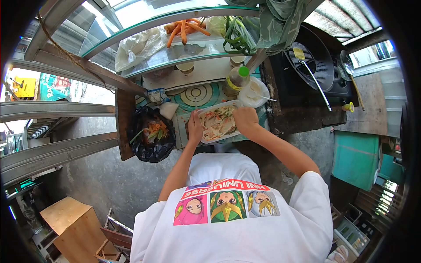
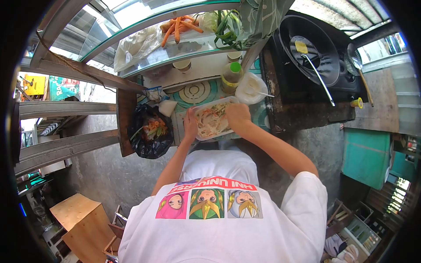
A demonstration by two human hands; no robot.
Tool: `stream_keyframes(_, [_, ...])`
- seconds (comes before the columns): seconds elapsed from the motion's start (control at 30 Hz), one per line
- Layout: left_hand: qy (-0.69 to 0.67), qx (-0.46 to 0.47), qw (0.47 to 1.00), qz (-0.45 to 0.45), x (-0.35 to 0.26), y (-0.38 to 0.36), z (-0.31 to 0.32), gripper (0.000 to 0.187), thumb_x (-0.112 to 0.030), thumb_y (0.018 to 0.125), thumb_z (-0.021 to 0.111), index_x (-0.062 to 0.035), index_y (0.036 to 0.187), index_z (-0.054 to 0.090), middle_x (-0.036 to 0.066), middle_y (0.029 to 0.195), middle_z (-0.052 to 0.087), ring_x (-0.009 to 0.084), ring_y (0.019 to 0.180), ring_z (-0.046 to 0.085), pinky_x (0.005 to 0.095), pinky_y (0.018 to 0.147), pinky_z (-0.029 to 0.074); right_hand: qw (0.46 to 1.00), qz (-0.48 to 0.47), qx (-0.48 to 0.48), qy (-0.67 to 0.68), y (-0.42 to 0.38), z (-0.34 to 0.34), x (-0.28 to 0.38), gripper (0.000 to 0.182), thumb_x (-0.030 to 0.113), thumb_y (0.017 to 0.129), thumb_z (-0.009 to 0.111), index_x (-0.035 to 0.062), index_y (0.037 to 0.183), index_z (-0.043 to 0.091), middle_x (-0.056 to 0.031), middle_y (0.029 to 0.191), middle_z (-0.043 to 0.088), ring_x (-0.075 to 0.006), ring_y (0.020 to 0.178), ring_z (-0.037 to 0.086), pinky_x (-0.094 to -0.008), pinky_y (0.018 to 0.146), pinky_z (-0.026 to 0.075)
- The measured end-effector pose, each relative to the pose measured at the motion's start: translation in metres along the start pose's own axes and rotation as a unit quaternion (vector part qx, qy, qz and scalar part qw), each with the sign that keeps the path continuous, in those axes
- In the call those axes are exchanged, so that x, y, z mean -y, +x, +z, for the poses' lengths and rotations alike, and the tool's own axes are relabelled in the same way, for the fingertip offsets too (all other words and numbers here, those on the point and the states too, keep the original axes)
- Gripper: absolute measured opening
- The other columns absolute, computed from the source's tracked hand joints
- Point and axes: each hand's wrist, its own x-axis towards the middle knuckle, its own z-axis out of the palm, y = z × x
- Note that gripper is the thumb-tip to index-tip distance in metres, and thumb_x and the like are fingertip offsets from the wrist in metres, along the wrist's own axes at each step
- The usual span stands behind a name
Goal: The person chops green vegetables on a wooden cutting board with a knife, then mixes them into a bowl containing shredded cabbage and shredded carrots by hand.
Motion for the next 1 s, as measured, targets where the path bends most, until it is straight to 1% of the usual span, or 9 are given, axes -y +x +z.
stream_keyframes(0.07, [-0.012, -0.004, 1.0, -0.007, -0.004, 0.0, 0.001, 0.045, -0.037, 0.102, 0.029, -0.0015, 0.111, 0.054, 0.013, 0.102, 0.059, 0.0223, 0.095, 0.055, 0.0316, 0.087, 0.041, 0.995, 0.089, -0.036, 0.007, 0.008, 0.011, 0.008, 0.009, 0.009, 0.071, 0.063, 0.0072, 0.076, 0.07, -0.0123, 0.077, 0.068, -0.0247, 0.072, 0.068, -0.0353, 0.059, 0.054])
stream_keyframes(0.23, [-0.001, -0.012, 1.0, 0.003, 0.007, 0.002, 0.003, 0.045, -0.038, 0.101, 0.029, -0.0021, 0.111, 0.055, 0.014, 0.102, 0.06, 0.0223, 0.095, 0.056, 0.0317, 0.086, 0.041, 0.987, 0.006, -0.157, 0.029, 0.003, 0.046, 0.045, 0.009, 0.012, 0.073, 0.061, 0.0082, 0.073, 0.069, -0.0074, 0.072, 0.066, -0.0214, 0.065, 0.067, -0.0322, 0.055, 0.052])
stream_keyframes(0.4, [0.008, -0.024, 1.0, 0.015, 0.008, 0.002, 0.002, 0.045, -0.037, 0.102, 0.03, -0.0021, 0.112, 0.055, 0.014, 0.104, 0.06, 0.0222, 0.097, 0.056, 0.032, 0.086, 0.041, 0.996, -0.017, -0.091, -0.003, -0.015, 0.052, 0.098, 0.01, 0.009, 0.069, 0.06, 0.0046, 0.073, 0.068, -0.0141, 0.074, 0.065, -0.0243, 0.069, 0.067, -0.0336, 0.059, 0.053])
stream_keyframes(0.53, [-0.021, -0.013, 1.0, 0.011, 0.011, 0.003, 0.005, 0.044, -0.037, 0.101, 0.03, -0.0018, 0.111, 0.056, 0.014, 0.104, 0.06, 0.0223, 0.097, 0.056, 0.0317, 0.087, 0.041, 0.982, -0.12, -0.06, 0.136, -0.025, 0.04, 0.048, 0.01, 0.009, 0.07, 0.06, 0.003, 0.074, 0.068, -0.016, 0.075, 0.066, -0.0264, 0.066, 0.067, -0.0362, 0.06, 0.053])
stream_keyframes(0.63, [-0.023, -0.016, 1.0, 0.008, 0.01, 0.003, 0.003, 0.044, -0.036, 0.102, 0.03, -0.0016, 0.11, 0.056, 0.013, 0.102, 0.06, 0.0224, 0.096, 0.056, 0.0314, 0.087, 0.041, 0.995, -0.053, 0.024, 0.086, -0.024, -0.003, 0.019, 0.01, 0.009, 0.071, 0.06, 0.0027, 0.074, 0.068, -0.018, 0.076, 0.066, -0.0287, 0.067, 0.066, -0.0381, 0.061, 0.053])
stream_keyframes(0.7, [-0.01, -0.02, 1.0, 0.005, 0.009, 0.003, 0.003, 0.043, -0.035, 0.102, 0.03, -0.0017, 0.11, 0.056, 0.013, 0.102, 0.06, 0.0226, 0.096, 0.056, 0.0312, 0.087, 0.041, 1.0, 0.003, -0.016, 0.014, -0.017, -0.011, 0.007, 0.008, 0.009, 0.071, 0.061, 0.0068, 0.073, 0.069, -0.0145, 0.073, 0.066, -0.0259, 0.068, 0.067, -0.0364, 0.059, 0.053])
stream_keyframes(0.8, [-0.01, -0.016, 1.0, 0.013, 0.011, 0.004, 0.003, 0.043, -0.035, 0.102, 0.03, -0.0017, 0.11, 0.056, 0.013, 0.101, 0.061, 0.0222, 0.095, 0.057, 0.0309, 0.086, 0.042, 0.991, -0.033, -0.087, -0.095, 0.002, -0.001, -0.002, 0.005, 0.01, 0.07, 0.063, 0.01, 0.072, 0.068, -0.0098, 0.071, 0.066, -0.0214, 0.071, 0.067, -0.0343, 0.056, 0.051])
stream_keyframes(0.93, [-0.006, -0.01, 1.0, 0.008, 0.013, 0.004, 0.003, 0.044, -0.036, 0.102, 0.028, -0.0021, 0.112, 0.055, 0.013, 0.102, 0.06, 0.022, 0.095, 0.056, 0.0313, 0.087, 0.041, 0.97, -0.032, -0.09, -0.224, 0.018, 0.014, 0.004, 0.004, 0.01, 0.068, 0.065, 0.0121, 0.071, 0.068, -0.0058, 0.071, 0.066, -0.0177, 0.074, 0.067, -0.0334, 0.055, 0.049])
stream_keyframes(1.0, [-0.004, -0.013, 1.0, -0.006, 0.015, 0.006, 0.003, 0.045, -0.036, 0.102, 0.027, -0.0023, 0.112, 0.055, 0.012, 0.103, 0.06, 0.0219, 0.095, 0.056, 0.0314, 0.087, 0.041, 0.993, -0.055, 0.063, -0.079, 0.018, 0.011, 0.003, 0.004, 0.01, 0.068, 0.065, 0.0104, 0.071, 0.068, -0.009, 0.074, 0.066, -0.021, 0.075, 0.067, -0.035, 0.055, 0.049])
